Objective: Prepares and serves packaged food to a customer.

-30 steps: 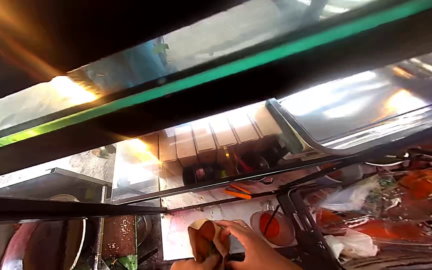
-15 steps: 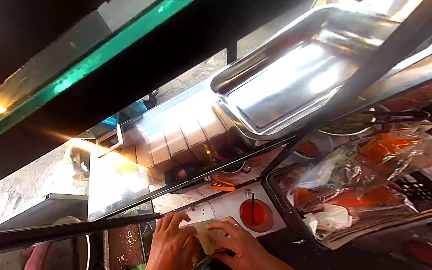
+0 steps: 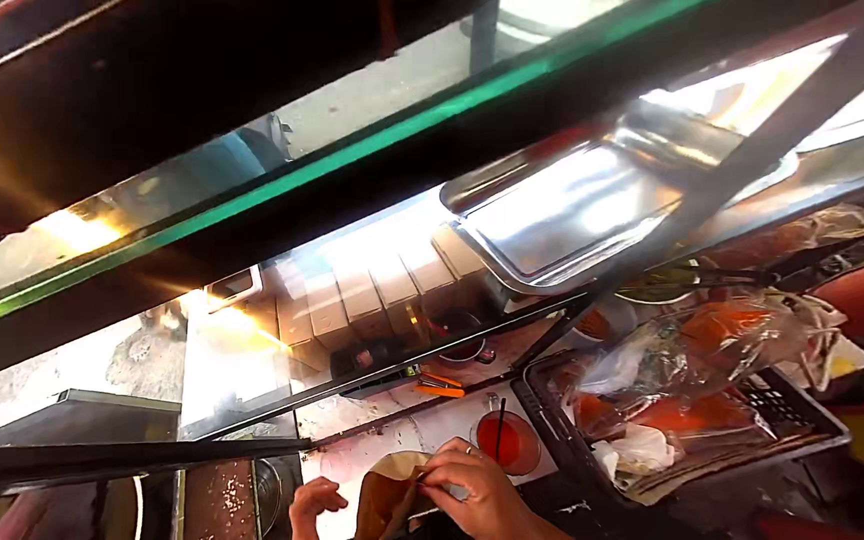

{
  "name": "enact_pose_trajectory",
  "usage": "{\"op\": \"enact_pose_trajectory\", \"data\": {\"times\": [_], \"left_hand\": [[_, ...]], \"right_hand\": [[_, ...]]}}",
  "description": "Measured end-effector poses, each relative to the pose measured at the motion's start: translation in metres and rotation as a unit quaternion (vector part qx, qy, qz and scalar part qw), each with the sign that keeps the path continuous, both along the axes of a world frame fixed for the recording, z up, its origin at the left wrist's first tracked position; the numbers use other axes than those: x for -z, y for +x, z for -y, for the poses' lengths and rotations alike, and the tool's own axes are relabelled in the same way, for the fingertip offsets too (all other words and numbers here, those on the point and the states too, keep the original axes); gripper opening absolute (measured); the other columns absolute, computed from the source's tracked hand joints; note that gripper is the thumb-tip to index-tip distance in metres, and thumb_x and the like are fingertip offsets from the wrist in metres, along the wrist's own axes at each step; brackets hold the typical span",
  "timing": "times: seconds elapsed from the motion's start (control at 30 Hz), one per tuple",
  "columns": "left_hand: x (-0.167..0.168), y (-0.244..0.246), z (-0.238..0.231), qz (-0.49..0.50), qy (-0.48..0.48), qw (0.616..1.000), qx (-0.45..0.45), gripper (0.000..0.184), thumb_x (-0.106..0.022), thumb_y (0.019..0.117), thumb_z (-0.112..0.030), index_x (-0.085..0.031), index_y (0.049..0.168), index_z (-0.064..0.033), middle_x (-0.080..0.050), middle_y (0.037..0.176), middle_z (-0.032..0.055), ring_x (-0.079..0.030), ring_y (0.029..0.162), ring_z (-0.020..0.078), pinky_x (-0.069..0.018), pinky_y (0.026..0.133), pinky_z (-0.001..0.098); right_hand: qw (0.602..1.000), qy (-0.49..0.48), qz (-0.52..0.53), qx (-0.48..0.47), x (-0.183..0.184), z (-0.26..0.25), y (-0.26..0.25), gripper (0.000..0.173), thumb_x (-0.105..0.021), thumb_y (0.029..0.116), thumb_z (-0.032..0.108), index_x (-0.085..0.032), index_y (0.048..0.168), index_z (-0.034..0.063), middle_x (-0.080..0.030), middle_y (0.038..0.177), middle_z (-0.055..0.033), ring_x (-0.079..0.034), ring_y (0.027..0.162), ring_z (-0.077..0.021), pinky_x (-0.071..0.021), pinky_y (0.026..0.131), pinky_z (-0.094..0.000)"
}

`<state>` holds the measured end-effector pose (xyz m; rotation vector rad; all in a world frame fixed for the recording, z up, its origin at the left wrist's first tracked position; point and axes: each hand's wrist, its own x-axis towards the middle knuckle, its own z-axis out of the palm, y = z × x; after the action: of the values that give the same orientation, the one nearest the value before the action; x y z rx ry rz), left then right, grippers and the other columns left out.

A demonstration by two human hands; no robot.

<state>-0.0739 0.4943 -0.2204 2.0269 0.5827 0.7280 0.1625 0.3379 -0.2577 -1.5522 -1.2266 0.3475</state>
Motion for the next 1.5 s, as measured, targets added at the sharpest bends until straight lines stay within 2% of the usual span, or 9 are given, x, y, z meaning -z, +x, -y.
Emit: {"op": "enact_pose_trajectory", "data": {"times": [0.1,0.2,0.3,0.4,0.57,0.67,0.77,0.93,1.5], "left_hand": [[0.03,-0.008,0.034,0.041,-0.109,0.992,-0.05,0.093,-0.097,0.0702,-0.025,-0.035,0.139,-0.0192,-0.058,0.128,0.0056,-0.069,0.106,0.0201,-0.0637,0.088,0.0404],[0.042,0.006,0.045,0.069,-0.147,0.984,-0.073,0.061,-0.089,0.0782,-0.006,-0.049,0.125,-0.0063,-0.066,0.114,0.0092,-0.071,0.102,0.0233,-0.0654,0.087,0.0431],[0.048,0.016,0.027,0.069,-0.076,0.994,-0.027,0.022,-0.085,0.0837,-0.01,-0.071,0.101,-0.0084,-0.07,0.113,0.0069,-0.07,0.105,0.0189,-0.0646,0.087,0.0364],[0.045,0.018,0.006,0.08,-0.038,0.996,0.031,0.015,-0.086,0.0842,-0.017,-0.074,0.092,-0.0126,-0.066,0.128,0.0091,-0.064,0.122,0.0215,-0.0604,0.099,0.0371],[0.039,-0.001,0.005,0.061,-0.065,0.995,0.044,0.023,-0.083,0.0878,-0.012,-0.073,0.108,-0.0077,-0.075,0.11,0.005,-0.075,0.09,0.0153,-0.0674,0.074,0.0334],[0.032,-0.003,0.028,0.048,-0.092,0.994,-0.02,0.035,-0.079,0.0893,-0.005,-0.068,0.122,-0.0009,-0.078,0.104,0.0073,-0.077,0.087,0.0169,-0.0684,0.076,0.0362],[0.034,0.009,0.038,0.077,-0.074,0.994,-0.034,0.019,-0.075,0.0905,0.0,-0.075,0.109,-0.0011,-0.077,0.108,0.0091,-0.077,0.093,0.0169,-0.067,0.083,0.035],[0.04,0.028,0.025,0.08,-0.029,0.996,0.015,0.01,-0.075,0.0909,-0.007,-0.077,0.1,-0.0106,-0.061,0.142,0.0144,-0.061,0.13,0.0277,-0.0587,0.103,0.0437],[0.027,0.004,-0.012,0.065,0.069,0.995,0.037,0.008,-0.082,0.0886,-0.018,-0.08,0.096,-0.0211,-0.076,0.107,-0.0076,-0.067,0.108,0.0128,-0.0534,0.099,0.0321]], "right_hand": [[1.0,-0.015,0.002,0.014,-0.006,-0.003,-0.002,0.006,-0.079,0.09,0.027,-0.079,0.09,0.0213,-0.076,0.102,0.0095,-0.067,0.103,-0.0076,-0.0555,0.093,-0.0295],[0.999,-0.031,0.015,0.011,-0.013,-0.009,0.0,0.006,-0.08,0.0886,0.027,-0.079,0.089,0.0213,-0.076,0.101,0.01,-0.067,0.102,-0.0072,-0.0561,0.092,-0.0292],[0.999,-0.04,0.024,-0.021,-0.017,-0.012,0.006,0.006,-0.081,0.0879,0.026,-0.079,0.087,0.0209,-0.076,0.1,0.0098,-0.067,0.104,-0.0077,-0.0558,0.093,-0.0298],[0.996,-0.048,0.046,-0.056,-0.02,-0.014,0.016,0.006,-0.081,0.0885,0.027,-0.079,0.088,0.0218,-0.076,0.102,0.0104,-0.066,0.105,-0.0077,-0.0545,0.095,-0.0295],[0.996,-0.058,0.054,-0.044,-0.023,-0.015,0.017,0.006,-0.081,0.0876,0.028,-0.079,0.087,0.0225,-0.076,0.102,0.0112,-0.066,0.102,-0.0061,-0.0542,0.092,-0.0278],[0.997,-0.063,0.048,-0.025,-0.021,-0.013,0.012,0.006,-0.082,0.0862,0.028,-0.079,0.087,0.0226,-0.076,0.101,0.0111,-0.066,0.102,-0.0058,-0.0545,0.092,-0.0278],[0.997,-0.061,0.037,-0.01,-0.021,-0.013,0.009,0.004,-0.081,0.0859,0.025,-0.079,0.087,0.0219,-0.076,0.101,0.0106,-0.066,0.102,-0.0063,-0.0552,0.091,-0.0283],[0.997,-0.059,0.036,-0.02,-0.02,-0.011,0.01,0.003,-0.081,0.0861,0.025,-0.079,0.087,0.0227,-0.076,0.101,0.0113,-0.067,0.101,-0.0056,-0.0553,0.09,-0.0277],[0.988,-0.024,0.085,-0.124,-0.033,-0.009,0.034,0.005,-0.078,0.0918,0.028,-0.078,0.089,0.0233,-0.076,0.104,0.0124,-0.065,0.11,-0.0088,-0.0504,0.101,-0.0312]]}}
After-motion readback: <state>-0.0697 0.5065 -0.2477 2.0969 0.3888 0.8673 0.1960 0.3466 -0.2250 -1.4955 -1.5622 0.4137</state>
